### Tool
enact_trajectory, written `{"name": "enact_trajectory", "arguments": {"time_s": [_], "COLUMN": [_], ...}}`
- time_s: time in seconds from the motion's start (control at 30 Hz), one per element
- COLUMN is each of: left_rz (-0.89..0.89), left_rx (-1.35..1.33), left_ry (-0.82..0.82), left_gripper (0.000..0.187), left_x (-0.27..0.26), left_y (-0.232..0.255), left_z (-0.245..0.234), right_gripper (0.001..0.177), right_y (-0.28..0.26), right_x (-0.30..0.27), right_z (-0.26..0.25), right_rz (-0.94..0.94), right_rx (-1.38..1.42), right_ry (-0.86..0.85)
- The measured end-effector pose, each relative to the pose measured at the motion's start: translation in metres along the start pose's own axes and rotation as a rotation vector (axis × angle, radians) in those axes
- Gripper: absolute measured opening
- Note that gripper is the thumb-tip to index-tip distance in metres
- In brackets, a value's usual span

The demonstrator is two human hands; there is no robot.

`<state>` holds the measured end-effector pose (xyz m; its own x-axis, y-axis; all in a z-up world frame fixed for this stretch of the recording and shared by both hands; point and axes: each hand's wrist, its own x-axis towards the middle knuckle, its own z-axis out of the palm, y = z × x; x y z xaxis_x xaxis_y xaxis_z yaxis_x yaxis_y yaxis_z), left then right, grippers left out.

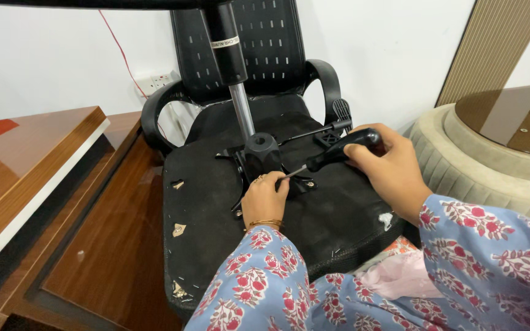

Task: The person uses a screwdriver to tighten screws on the underside of an office chair seat, securing the gas lift and base assembly. The hands repeatedly turn the screwdriver on multiple fasteners around the central mounting plate.

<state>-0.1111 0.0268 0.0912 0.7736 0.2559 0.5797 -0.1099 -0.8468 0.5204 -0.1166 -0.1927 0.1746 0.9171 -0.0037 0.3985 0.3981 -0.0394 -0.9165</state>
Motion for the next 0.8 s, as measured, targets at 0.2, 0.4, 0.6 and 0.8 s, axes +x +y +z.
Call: {"name": "enact_trajectory", "arguments": {"time_s": [0.2,0.4,0.6,0.8], "left_rz": [0.228,0.237,0.272,0.364], "left_rx": [0.022,0.019,0.083,0.02], "left_ry": [0.141,0.131,0.287,0.353], "left_gripper": [0.014,0.012,0.036,0.023], "left_x": [0.005,0.011,0.012,0.037], "left_y": [0.008,0.015,0.027,0.031], "left_z": [-0.008,-0.013,-0.025,-0.029], "right_gripper": [0.018,0.019,0.018,0.02], "right_y": [-0.006,-0.007,-0.012,-0.038], "right_x": [0.011,0.015,0.014,0.023], "right_z": [-0.003,-0.006,-0.006,0.001], "right_rz": [-0.01,-0.074,-0.071,-0.206], "right_rx": [0.043,0.04,0.049,0.099], "right_ry": [0.157,0.136,0.181,0.185]}}
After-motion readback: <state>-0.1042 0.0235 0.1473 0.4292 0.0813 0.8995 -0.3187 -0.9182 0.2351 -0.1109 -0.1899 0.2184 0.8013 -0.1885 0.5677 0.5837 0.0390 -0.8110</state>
